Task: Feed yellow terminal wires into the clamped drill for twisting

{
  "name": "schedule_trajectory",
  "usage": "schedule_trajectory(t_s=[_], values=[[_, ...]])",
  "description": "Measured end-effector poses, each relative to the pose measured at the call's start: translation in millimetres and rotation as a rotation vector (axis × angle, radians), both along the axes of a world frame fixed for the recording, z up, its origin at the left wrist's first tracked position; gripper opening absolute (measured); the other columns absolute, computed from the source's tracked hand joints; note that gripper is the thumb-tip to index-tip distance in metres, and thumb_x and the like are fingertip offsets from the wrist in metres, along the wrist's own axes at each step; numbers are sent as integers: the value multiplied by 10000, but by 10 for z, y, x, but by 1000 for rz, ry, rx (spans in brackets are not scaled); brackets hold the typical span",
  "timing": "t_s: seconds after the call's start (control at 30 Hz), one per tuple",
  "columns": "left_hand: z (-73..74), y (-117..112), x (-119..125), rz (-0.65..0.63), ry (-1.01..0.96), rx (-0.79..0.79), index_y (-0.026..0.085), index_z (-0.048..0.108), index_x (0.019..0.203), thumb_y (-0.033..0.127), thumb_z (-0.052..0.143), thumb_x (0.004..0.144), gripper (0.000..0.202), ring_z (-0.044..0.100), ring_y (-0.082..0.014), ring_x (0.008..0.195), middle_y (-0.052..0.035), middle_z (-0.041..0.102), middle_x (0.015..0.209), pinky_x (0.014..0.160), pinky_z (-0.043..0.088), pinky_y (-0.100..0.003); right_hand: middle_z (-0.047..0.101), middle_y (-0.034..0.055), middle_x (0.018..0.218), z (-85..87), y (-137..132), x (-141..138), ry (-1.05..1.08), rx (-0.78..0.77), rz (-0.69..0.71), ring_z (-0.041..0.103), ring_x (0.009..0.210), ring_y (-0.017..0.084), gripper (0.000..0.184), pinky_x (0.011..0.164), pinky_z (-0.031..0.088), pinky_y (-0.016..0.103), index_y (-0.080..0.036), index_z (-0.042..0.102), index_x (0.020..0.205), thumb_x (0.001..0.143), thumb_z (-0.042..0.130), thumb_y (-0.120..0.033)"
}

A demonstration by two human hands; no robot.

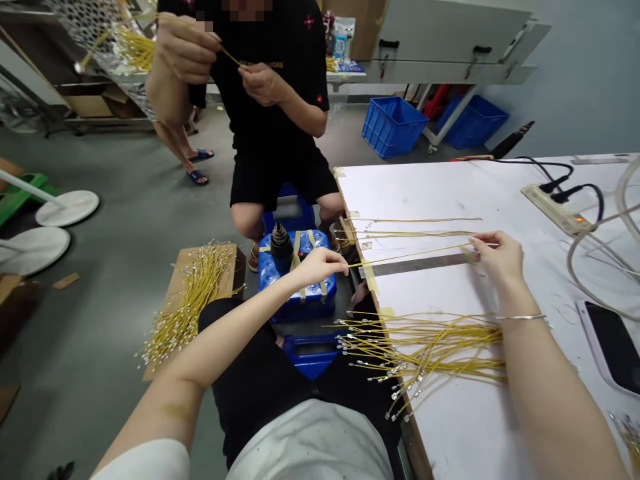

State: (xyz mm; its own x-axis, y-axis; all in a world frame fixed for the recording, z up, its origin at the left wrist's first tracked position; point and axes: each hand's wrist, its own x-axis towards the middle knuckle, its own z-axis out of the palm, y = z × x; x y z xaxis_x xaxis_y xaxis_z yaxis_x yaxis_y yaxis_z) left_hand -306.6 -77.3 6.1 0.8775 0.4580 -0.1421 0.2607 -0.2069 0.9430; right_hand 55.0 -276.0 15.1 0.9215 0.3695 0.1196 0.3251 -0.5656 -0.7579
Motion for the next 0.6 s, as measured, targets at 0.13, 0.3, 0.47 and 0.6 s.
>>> schedule_trajectory(t_s=[0.13, 0.3, 0.47, 0.6], values=[[-8, 107, -185, 45, -18, 3, 140, 759, 702, 273, 620, 755, 200, 568, -155, 636, -33, 684, 664, 616, 417, -259, 634, 30, 752, 51, 223, -93, 4, 36, 28, 561, 577, 111, 203, 549, 469, 242, -143, 676, 858, 698, 711, -262], [47, 299, -495, 101, -35, 11, 144, 765, 701, 255, 637, 770, 183, 644, -189, 730, -45, 727, 725, 702, 479, -269, 641, 38, 738, 40, 599, -243, -33, 75, 112, 557, 560, 124, 220, 545, 496, 262, -144, 676, 821, 663, 712, -293], [139, 549, -824, 156, -43, 8, 145, 764, 712, 239, 645, 768, 162, 665, -183, 805, -44, 751, 788, 796, 482, -267, 659, 48, 758, 17, 1030, -504, 14, 92, 168, 563, 550, 129, 227, 530, 472, 257, -145, 672, 823, 654, 706, -292], [211, 783, -1031, 160, -16, 30, 141, 757, 708, 263, 641, 775, 182, 655, -174, 804, -49, 748, 797, 803, 479, -266, 660, 48, 766, -6, 1329, -735, 35, 92, 176, 565, 554, 130, 227, 559, 452, 259, -147, 678, 850, 673, 699, -288]])
